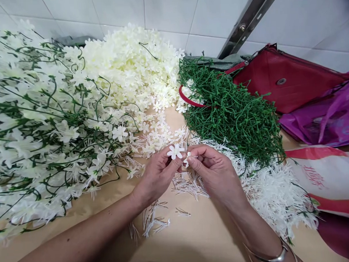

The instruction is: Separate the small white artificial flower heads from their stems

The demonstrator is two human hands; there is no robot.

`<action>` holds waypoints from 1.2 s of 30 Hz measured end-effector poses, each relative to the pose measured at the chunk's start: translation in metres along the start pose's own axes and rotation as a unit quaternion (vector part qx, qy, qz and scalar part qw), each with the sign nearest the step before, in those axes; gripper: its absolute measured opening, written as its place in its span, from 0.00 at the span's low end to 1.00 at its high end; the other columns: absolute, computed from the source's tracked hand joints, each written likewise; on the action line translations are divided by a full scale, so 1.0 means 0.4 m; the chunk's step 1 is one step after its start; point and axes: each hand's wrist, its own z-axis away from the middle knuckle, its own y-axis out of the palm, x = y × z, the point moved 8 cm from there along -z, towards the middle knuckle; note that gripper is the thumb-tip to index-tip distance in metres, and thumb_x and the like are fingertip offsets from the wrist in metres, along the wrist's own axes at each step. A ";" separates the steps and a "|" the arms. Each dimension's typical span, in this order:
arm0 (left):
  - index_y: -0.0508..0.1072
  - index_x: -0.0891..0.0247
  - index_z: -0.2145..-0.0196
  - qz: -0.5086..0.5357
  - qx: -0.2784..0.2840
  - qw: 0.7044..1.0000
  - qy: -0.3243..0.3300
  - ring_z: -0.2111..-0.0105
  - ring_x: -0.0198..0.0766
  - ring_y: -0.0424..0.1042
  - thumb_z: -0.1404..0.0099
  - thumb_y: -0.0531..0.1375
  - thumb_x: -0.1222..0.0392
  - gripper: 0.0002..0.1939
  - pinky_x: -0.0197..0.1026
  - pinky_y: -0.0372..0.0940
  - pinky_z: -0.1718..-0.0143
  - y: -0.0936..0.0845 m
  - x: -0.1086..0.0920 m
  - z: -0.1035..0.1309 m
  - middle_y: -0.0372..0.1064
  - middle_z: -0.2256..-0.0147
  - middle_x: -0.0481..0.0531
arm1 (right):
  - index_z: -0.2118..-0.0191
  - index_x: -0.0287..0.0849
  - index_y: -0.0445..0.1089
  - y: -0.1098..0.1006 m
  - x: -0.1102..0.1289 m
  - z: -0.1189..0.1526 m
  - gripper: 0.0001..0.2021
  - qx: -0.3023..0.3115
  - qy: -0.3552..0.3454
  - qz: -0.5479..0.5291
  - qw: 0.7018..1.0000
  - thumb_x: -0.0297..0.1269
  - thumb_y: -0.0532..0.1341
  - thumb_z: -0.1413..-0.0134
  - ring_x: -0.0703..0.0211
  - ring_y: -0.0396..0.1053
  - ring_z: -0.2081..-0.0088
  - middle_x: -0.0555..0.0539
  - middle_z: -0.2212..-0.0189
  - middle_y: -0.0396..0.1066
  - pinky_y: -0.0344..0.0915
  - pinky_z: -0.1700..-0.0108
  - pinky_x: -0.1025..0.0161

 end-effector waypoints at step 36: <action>0.63 0.61 0.71 -0.022 0.030 0.999 0.004 0.73 0.33 0.64 0.28 0.56 0.53 0.14 0.36 0.60 0.68 0.005 0.000 -0.010 0.60 0.76 0.43 | 0.67 0.44 0.73 0.005 -0.031 -0.009 0.09 0.010 0.014 -0.041 0.999 0.43 0.68 0.42 0.64 0.69 0.74 0.52 0.74 0.73 0.68 0.69 0.65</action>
